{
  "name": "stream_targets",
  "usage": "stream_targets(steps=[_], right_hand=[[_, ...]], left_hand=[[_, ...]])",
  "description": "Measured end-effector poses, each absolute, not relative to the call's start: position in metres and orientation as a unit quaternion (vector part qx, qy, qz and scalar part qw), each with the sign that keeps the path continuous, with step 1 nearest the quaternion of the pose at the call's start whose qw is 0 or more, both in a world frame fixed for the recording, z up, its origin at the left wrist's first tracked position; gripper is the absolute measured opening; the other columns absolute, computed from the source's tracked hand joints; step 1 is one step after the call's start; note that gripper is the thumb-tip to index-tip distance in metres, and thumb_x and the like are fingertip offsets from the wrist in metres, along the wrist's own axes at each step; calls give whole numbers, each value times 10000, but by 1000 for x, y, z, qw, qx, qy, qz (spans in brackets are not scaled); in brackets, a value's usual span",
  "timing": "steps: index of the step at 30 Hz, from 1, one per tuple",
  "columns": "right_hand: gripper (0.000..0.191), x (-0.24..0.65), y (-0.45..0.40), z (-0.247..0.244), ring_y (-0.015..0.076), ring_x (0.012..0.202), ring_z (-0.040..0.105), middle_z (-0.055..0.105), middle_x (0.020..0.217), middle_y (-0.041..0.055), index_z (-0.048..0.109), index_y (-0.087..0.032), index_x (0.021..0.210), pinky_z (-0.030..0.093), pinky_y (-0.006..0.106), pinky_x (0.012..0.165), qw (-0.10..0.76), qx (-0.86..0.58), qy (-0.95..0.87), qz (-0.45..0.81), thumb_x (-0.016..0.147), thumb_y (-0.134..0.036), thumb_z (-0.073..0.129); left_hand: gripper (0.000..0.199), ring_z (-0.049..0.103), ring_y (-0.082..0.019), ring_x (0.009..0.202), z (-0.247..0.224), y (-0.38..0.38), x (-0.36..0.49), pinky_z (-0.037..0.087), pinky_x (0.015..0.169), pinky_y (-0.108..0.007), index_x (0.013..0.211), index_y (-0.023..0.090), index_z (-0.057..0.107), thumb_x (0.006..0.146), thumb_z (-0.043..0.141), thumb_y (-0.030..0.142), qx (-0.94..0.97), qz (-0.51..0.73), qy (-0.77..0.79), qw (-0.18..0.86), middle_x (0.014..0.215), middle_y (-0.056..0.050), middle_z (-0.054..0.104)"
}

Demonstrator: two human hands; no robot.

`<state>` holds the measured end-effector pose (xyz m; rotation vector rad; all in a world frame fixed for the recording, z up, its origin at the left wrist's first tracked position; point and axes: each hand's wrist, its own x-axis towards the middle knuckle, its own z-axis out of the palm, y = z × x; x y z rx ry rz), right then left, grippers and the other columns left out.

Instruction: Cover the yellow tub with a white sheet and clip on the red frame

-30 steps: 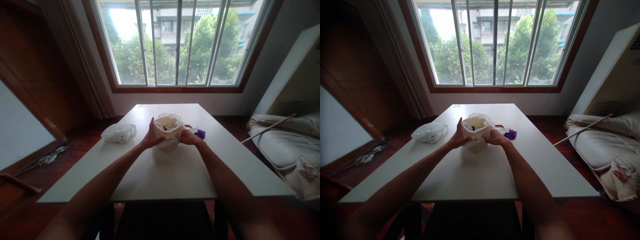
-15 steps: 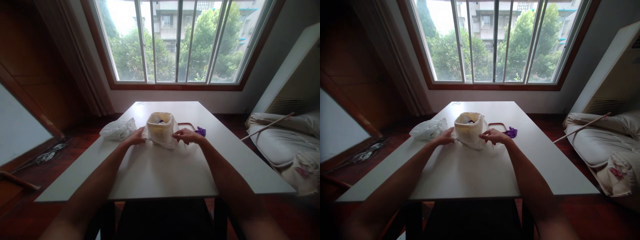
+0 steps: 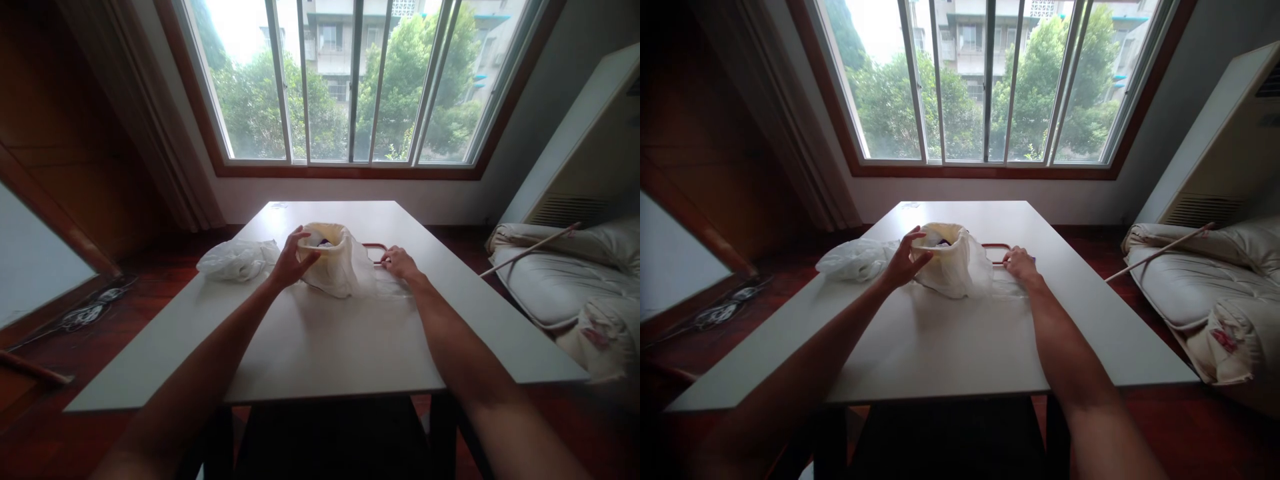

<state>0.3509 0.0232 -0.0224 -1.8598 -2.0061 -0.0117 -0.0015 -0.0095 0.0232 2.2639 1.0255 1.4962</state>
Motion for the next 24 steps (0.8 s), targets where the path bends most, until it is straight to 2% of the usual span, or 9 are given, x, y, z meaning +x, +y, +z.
stream_targets(steps=[2, 5, 7, 9, 12, 15, 18, 21, 24], right_hand=[[138, 349, 25, -18, 247, 1077, 578, 652, 1122, 99, 746, -198, 911, 461, 361, 961, 249, -668, -701, -28, 867, -214, 616], [183, 343, 22, 0, 272, 1038, 571, 669, 1058, 125, 699, -155, 977, 468, 407, 936, 389, -644, -654, -76, 914, -212, 537], [189, 333, 13, 18, 270, 995, 569, 680, 1004, 115, 676, -160, 998, 469, 425, 926, 483, -581, -647, -103, 931, -219, 509], [181, 317, -2, 37, 264, 966, 566, 678, 972, 95, 668, -191, 996, 471, 436, 914, 538, -496, -670, -122, 945, -236, 500], [175, 288, -27, 58, 259, 976, 564, 673, 959, 73, 672, -229, 1011, 477, 447, 907, 547, -385, -735, -112, 962, -241, 504], [182, 267, -43, 65, 262, 981, 564, 670, 955, 69, 686, -254, 1024, 485, 462, 901, 530, -335, -774, -82, 964, -234, 515], [186, 259, -47, 64, 253, 975, 573, 664, 959, 69, 688, -257, 1035, 503, 450, 874, 518, -312, -795, -60, 964, -224, 518], [154, 259, -47, 60, 249, 977, 582, 660, 958, 70, 691, -253, 1014, 516, 443, 867, 522, -305, -795, -55, 951, -244, 551], [121, 261, -48, 58, 247, 985, 592, 655, 975, 74, 701, -245, 983, 523, 447, 882, 537, -305, -785, -52, 926, -297, 608]], left_hand=[[564, 299, -310, 1484, 16, -12, 3, 282, 1197, -559, 1292, 209, 475, 849, 671, 498, 764, 528, 353, 112, 1540, -185, 361], [616, 261, -307, 1499, 11, -20, 14, 275, 1201, -560, 1343, 211, 419, 850, 675, 478, 757, 541, 355, 89, 1548, -192, 327], [672, 231, -309, 1508, 11, -28, 24, 268, 1203, -564, 1401, 214, 373, 856, 670, 473, 761, 535, 359, 78, 1559, -196, 300], [731, 215, -321, 1512, 13, -35, 32, 276, 1198, -568, 1453, 221, 328, 859, 665, 481, 769, 523, 359, 82, 1578, -197, 267], [780, 229, -337, 1504, 16, -41, 38, 302, 1178, -586, 1511, 248, 258, 877, 640, 495, 763, 529, 356, 103, 1601, -187, 238], [727, 259, -322, 1496, 21, -42, 35, 318, 1167, -587, 1528, 293, 246, 918, 586, 493, 743, 555, 356, 117, 1605, -153, 267], [601, 280, -301, 1492, 26, -41, 30, 345, 1157, -563, 1488, 309, 346, 948, 540, 487, 737, 562, 355, 124, 1594, -121, 319], [454, 323, -297, 1475, 28, -41, 29, 382, 1133, -546, 1366, 277, 504, 961, 519, 482, 739, 559, 353, 133, 1559, -124, 383], [378, 333, -297, 1472, 28, -41, 29, 403, 1117, -542, 1259, 248, 575, 961, 519, 473, 737, 559, 353, 139, 1539, -135, 413]])
